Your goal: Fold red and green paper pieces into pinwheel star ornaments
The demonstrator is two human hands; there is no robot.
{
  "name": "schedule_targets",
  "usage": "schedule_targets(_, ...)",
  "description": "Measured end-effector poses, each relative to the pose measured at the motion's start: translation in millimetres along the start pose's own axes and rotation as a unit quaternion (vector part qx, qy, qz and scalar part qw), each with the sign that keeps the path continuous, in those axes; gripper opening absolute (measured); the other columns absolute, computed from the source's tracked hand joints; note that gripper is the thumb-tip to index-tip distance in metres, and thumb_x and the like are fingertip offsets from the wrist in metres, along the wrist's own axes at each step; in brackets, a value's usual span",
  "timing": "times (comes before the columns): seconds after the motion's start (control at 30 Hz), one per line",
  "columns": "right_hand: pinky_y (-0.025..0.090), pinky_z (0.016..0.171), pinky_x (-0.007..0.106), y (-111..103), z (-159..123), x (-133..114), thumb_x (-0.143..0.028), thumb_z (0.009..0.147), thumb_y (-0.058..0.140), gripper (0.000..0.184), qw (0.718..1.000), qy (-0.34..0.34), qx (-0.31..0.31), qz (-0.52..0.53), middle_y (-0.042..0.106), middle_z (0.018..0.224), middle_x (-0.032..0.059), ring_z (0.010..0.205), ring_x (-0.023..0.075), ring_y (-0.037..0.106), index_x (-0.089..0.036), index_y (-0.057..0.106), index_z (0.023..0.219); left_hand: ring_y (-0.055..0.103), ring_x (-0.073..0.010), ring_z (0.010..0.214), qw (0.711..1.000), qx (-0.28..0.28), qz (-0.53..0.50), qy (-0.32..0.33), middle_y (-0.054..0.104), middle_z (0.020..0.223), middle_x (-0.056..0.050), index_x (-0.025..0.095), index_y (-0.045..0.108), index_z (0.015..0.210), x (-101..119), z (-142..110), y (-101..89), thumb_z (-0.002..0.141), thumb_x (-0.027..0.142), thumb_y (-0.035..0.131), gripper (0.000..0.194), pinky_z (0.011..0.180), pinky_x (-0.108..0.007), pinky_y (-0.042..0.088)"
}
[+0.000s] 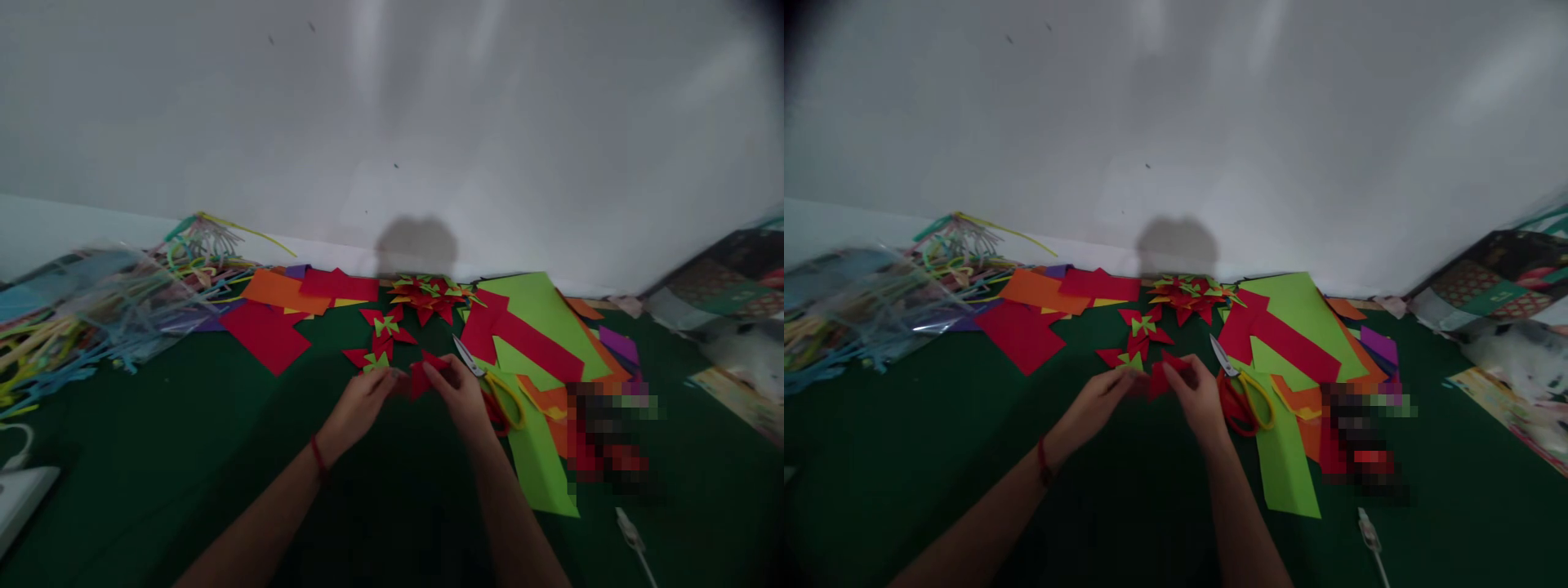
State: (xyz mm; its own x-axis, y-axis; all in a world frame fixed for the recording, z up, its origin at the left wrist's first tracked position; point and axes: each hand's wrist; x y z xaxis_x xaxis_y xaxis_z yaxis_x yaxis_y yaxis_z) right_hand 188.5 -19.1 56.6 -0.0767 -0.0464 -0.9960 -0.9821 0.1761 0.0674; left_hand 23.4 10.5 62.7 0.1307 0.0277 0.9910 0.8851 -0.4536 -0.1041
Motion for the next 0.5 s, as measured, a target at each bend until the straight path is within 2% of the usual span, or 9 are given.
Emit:
schedule_targets(0.07, 0.050, 0.063, 0.030, -13.4, -4.5, 15.4, -0.037, 0.070, 0.063, 0.024, 0.998, 0.022, 0.049, 0.030, 0.064, 0.072, 0.0021, 0.070, 0.0175, 0.061, -0.017, 0.054, 0.080, 0.061, -0.0203, 0.087, 0.998, 0.050, -0.035, -0.011, 0.067, 0.089, -0.008, 0.014, 0.061, 0.090, -10.5, -5.6, -13.3, 0.084, 0.040, 0.038, 0.035, 0.084, -0.033, 0.043)
schedule_targets(0.17, 0.049, 0.058, 0.027, -35.3, -10.9, 38.7, -0.033, 0.068, 0.066, 0.024, 0.989, 0.033, 0.130, 0.069, 0.062, 0.070, -0.0017, 0.063, 0.0146, 0.059, -0.019, 0.054, 0.082, 0.060, -0.0219, 0.091, 0.989, 0.147, 0.013, -0.017, 0.069, 0.087, -0.008, 0.015, 0.063, 0.084, -26.0, -14.3, -35.6, 0.082, 0.040, 0.042, 0.033, 0.092, -0.035, 0.036)
schedule_targets(0.23, 0.050, 0.058, 0.025, -46.3, -14.1, 50.0, -0.030, 0.067, 0.068, 0.021, 0.982, 0.030, 0.167, 0.085, 0.060, 0.067, -0.0045, 0.062, 0.0127, 0.059, -0.020, 0.054, 0.079, 0.062, -0.0226, 0.086, 0.982, 0.182, 0.005, -0.038, 0.069, 0.081, -0.008, 0.014, 0.063, 0.085, -34.9, -20.2, -46.5, 0.081, 0.040, 0.044, 0.033, 0.089, -0.035, 0.039)
schedule_targets(0.37, 0.051, 0.065, 0.028, -50.9, -16.7, 53.1, -0.029, 0.068, 0.067, 0.023, 0.980, 0.042, 0.163, 0.110, 0.065, 0.082, -0.0001, 0.074, 0.0153, 0.062, -0.020, 0.055, 0.085, 0.062, -0.0220, 0.083, 0.978, 0.201, -0.016, -0.058, 0.069, 0.081, -0.009, 0.011, 0.061, 0.089, -46.3, -28.9, -52.5, 0.081, 0.040, 0.044, 0.034, 0.084, -0.034, 0.042)
schedule_targets(0.43, 0.051, 0.069, 0.030, -46.2, -17.1, 47.7, -0.029, 0.068, 0.066, 0.023, 0.982, 0.039, 0.144, 0.117, 0.067, 0.086, 0.0026, 0.078, 0.0171, 0.063, -0.019, 0.055, 0.086, 0.062, -0.0217, 0.084, 0.979, 0.195, -0.005, -0.053, 0.068, 0.082, -0.009, 0.012, 0.060, 0.090, -47.4, -30.1, -49.0, 0.081, 0.040, 0.045, 0.034, 0.084, -0.034, 0.042)
schedule_targets(0.5, 0.051, 0.065, 0.029, -39.4, -17.8, 42.3, -0.030, 0.069, 0.066, 0.023, 0.987, 0.048, 0.114, 0.100, 0.068, 0.082, 0.0039, 0.074, 0.0174, 0.064, -0.018, 0.055, 0.085, 0.061, -0.0212, 0.086, 0.982, 0.185, 0.011, -0.044, 0.066, 0.087, -0.009, 0.013, 0.060, 0.091, -45.0, -28.7, -41.8, 0.079, 0.040, 0.047, 0.032, 0.083, -0.033, 0.042)
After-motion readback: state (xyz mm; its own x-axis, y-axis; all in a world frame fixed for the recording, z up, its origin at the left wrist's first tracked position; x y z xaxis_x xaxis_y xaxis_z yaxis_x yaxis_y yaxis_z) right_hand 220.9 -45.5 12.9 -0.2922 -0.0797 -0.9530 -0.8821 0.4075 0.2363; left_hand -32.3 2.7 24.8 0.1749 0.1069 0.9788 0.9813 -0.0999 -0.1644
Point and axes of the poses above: each hand's wrist, its own z-axis towards the middle knuckle, its own y-axis out of the palm, x = y × z
